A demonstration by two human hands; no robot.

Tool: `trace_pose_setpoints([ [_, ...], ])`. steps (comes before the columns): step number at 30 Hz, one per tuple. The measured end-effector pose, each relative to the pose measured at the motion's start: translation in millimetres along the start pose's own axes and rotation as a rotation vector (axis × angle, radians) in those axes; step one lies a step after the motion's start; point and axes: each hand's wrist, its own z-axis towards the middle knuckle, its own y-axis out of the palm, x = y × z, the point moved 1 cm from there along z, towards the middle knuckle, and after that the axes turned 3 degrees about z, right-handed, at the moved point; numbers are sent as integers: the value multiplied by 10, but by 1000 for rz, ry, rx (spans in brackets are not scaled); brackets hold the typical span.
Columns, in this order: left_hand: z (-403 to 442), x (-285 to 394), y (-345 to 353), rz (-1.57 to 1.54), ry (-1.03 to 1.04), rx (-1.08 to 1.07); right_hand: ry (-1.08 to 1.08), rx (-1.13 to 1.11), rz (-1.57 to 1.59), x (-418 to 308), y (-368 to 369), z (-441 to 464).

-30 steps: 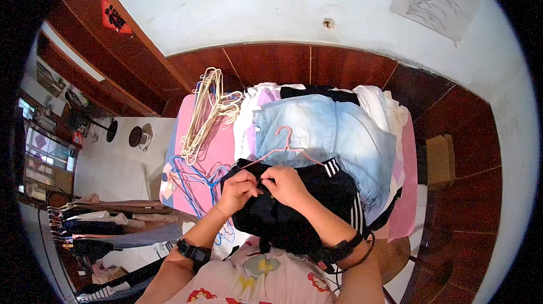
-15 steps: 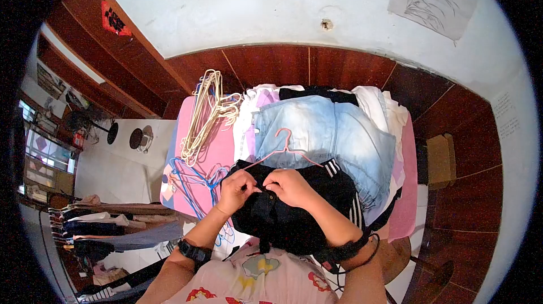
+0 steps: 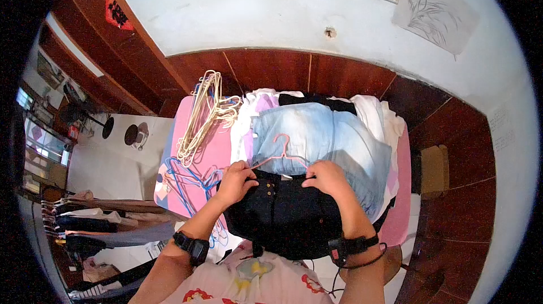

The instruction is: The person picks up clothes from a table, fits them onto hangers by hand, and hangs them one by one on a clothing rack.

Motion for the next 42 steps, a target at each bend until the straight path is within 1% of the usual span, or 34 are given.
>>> trace_pose_setpoints([
  [1, 28, -13, 6, 68, -7, 9, -8, 0, -6, 83, 1, -14],
  [2, 41, -66, 43, 70, -11, 17, 6, 65, -34, 132, -8, -31],
  [3, 44, -141, 101, 74, -67, -13, 21, 129, -59, 183, -8, -47],
  [4, 41, -204, 147, 77, -121, -44, 3, 94, -102, 268, 34, -36],
  [5, 31, -242, 155, 78, -122, -39, -2, 95, -104, 307, 104, -32],
  [7, 6, -347, 152, 68, -237, -146, -25, 104, -95, 375, 249, -41],
  [9, -29, -504, 207, 72, -255, -172, -43, 124, -119, 393, 326, -49],
  [11, -23, -542, 159, 12, -200, -224, 31, 201, -68, 335, 309, -52],
  [12, -20, -509, 87, 15, -201, -217, 23, 203, -70, 294, 264, -75],
  [14, -65, -366, -121, -111, -116, -197, 83, 269, 294, 201, 124, -181],
  [15, -101, -296, -221, -110, -118, -192, 77, 268, 293, 146, 55, -238],
  [17, -192, -152, -421, -246, 7, -59, -33, 357, 352, 31, -81, -370],
  [19, -310, -55, -565, -263, 39, -14, -35, 374, 357, -166, -203, -523],
  [21, -478, -46, -668, -307, 84, 149, -68, 421, 365, -450, -359, -705],
  [22, -580, -12, -705, -350, -11, 198, -107, 441, 308, -516, -387, -782],
  [23, -667, 38, -757, -347, -18, 208, -117, 433, 307, -628, -423, -859],
  [25, -873, 117, -878, -395, -134, 317, -157, 464, 248, -898, -501, -1012],
  [26, -1010, 175, -931, -504, -226, 313, -209, 497, 214, -1026, -514, -1064],
  [27, -1159, 148, -977, -503, -234, 333, -228, 487, 210, -1157, -507, -1110],
  [29, -1472, 86, -1052, -518, -320, 131, -264, 515, 204, -1432, -485, -1210],
  [30, -1589, 271, -1297, -467, -342, 83, -274, 503, 167, -1579, -491, -1266],
  [31, -1758, 269, -1358, -470, -342, 106, -295, 500, 158, -1736, -487, -1310],
  [33, -2174, 246, -1513, -467, -248, 320, -386, 507, 112, -2081, -438, -1419],
  [34, -2390, 263, -1637, -353, -154, 446, -481, 521, 72, -2190, -388, -1432],
  [36, -2862, 283, -1850, -310, -163, 620, -583, 504, 41, -2480, -301, -1487],
  [37, -3094, 298, -1953, -358, -162, 701, -634, 484, 8, -2613, -266, -1509],
  [39, -3615, 265, -2084, -316, -185, 865, -745, 423, -209, -2899, -212, -1530],
  [40, -3858, 300, -2171, -235, -182, 889, -812, 374, -227, -2968, -115, -1520],
  [41, -4091, 323, -2238, -153, -183, 908, -833, 367, -224, -3073, -8, -1517],
  [42, -4330, 289, -2272, -106, -129, 926, -899, 353, -201, -3201, 114, -1528],
])
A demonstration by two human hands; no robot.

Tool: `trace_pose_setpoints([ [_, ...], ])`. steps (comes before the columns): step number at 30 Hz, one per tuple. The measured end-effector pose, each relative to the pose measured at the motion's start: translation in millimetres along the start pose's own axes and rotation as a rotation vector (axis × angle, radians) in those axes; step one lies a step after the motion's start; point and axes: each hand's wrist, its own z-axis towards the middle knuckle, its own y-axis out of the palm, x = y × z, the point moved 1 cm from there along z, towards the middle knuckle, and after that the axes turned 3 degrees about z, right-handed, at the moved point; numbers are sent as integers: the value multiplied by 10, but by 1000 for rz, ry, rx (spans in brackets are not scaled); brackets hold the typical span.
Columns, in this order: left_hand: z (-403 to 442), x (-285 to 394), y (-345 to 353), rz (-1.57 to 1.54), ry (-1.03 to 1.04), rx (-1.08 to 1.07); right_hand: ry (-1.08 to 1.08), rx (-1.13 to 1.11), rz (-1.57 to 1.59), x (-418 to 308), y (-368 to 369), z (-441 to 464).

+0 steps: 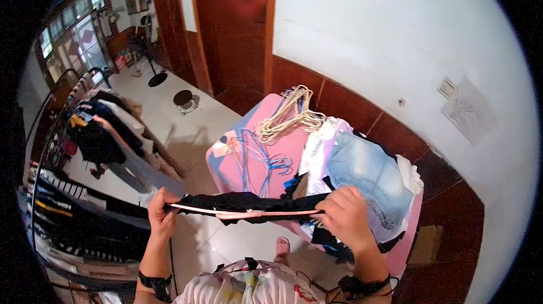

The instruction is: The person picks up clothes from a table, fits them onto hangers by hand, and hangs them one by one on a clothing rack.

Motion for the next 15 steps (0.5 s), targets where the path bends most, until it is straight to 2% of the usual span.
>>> trace_pose_setpoints([
  [6, -686, 23, -1064, 118, -124, 197, -174, 127, 184, -593, 753, 267],
  [8, -888, 5, -1394, 160, -165, 224, -21, 152, 409, -722, 999, 375],
  [12, -1148, 17, -1814, 228, -328, 294, -8, -66, 592, -1045, 1456, 564],
  [13, -1194, -16, -1893, 240, -342, 309, -44, -82, 641, -1131, 1536, 626],
  [15, -1295, -109, -2032, 173, -418, 382, 49, -74, 696, -1219, 1769, 682],
])
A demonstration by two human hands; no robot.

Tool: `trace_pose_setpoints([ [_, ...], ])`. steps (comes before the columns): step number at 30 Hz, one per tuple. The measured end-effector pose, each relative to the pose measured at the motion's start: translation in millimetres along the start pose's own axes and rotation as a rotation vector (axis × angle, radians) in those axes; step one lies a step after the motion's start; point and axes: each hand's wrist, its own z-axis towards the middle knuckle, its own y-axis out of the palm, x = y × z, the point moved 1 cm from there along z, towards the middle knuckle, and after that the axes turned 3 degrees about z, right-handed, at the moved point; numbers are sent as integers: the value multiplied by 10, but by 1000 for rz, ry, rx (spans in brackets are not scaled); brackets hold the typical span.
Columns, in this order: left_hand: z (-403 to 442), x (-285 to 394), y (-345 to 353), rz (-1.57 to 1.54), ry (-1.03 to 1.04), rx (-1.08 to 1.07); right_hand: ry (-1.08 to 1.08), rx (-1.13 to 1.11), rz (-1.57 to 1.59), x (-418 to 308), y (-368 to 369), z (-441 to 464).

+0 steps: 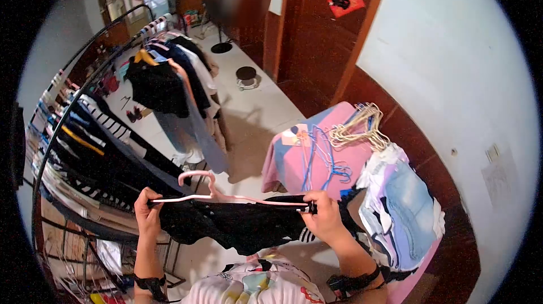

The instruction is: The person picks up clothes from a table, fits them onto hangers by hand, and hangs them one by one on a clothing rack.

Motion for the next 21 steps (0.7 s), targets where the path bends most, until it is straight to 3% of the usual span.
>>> trace_pose_setpoints([
  [3, 6, -177, -183, -35, -75, 31, -56, 82, -102, -46, 142, 285],
  [4, 14, -178, -238, -54, -102, 22, -2, 110, -2, -28, 201, 392],
  [7, 124, -140, -303, 20, -144, 63, -129, -62, 14, -96, 283, 827],
  [10, 334, -279, -380, 82, -119, 49, -81, -298, 92, -120, 361, 1140],
  [14, 733, -258, -397, 144, -133, 37, -50, -346, 201, 61, 475, 1472],
  [18, 996, -441, -375, -7, -242, -40, -37, -295, 179, 159, 566, 1775],
  [21, 1129, -766, -380, -340, -338, -20, -41, -209, 169, 214, 709, 1961],
])
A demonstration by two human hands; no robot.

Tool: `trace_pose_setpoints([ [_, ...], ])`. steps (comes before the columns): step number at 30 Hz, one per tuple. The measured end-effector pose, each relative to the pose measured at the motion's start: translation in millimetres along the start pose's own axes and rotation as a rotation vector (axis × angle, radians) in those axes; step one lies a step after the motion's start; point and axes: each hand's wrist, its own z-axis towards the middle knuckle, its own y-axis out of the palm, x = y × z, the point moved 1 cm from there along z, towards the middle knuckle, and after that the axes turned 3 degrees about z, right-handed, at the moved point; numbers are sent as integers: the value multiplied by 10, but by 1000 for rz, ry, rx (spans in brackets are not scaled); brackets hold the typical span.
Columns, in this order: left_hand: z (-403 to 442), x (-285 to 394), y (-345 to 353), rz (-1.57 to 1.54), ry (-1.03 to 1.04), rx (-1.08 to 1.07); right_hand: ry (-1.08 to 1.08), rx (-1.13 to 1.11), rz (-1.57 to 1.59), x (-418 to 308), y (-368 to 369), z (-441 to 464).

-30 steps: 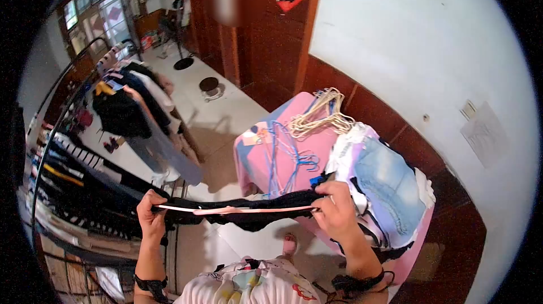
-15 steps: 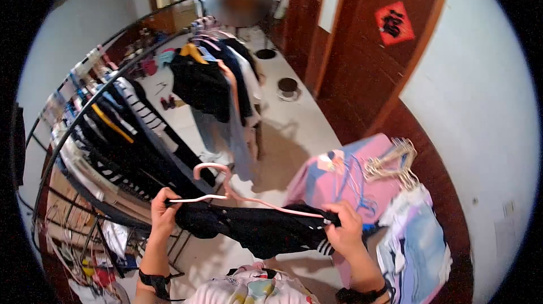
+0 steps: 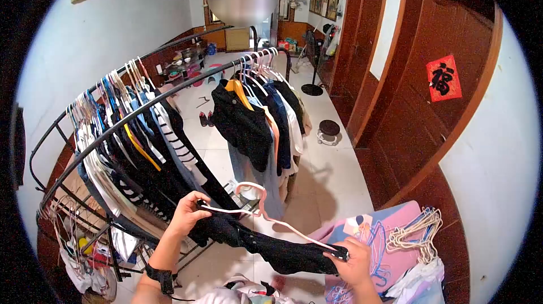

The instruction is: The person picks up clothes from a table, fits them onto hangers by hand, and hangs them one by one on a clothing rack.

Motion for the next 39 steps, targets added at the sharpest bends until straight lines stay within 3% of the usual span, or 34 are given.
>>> trace_pose_setpoints([
  [3, 249, -223, -143, -123, -112, 8, -7, 15, 3, 8, 152, 227],
  [7, 790, -546, -327, -107, -68, 51, -90, 66, -133, -130, 424, 644],
  [9, 1133, -589, -394, 134, -47, 134, -109, 100, -105, -155, 647, 837],
  [12, 1672, -706, -580, 319, 83, 208, 25, 135, -139, -289, 1001, 1218],
  [20, 2520, -635, -911, 441, 306, 304, -60, 281, -94, -341, 1927, 2318],
  [33, 2594, -938, -750, 386, 283, 123, 29, 250, -79, 43, 2770, 3190],
  [35, 2534, -994, -737, 361, 273, 105, -79, 270, -75, 201, 2843, 3177],
  [38, 2487, -1129, -745, 425, 289, 119, -44, 285, -7, 301, 2902, 3136],
  [39, 2428, -1192, -739, 426, 282, 110, 86, 247, -54, 264, 2890, 3085],
])
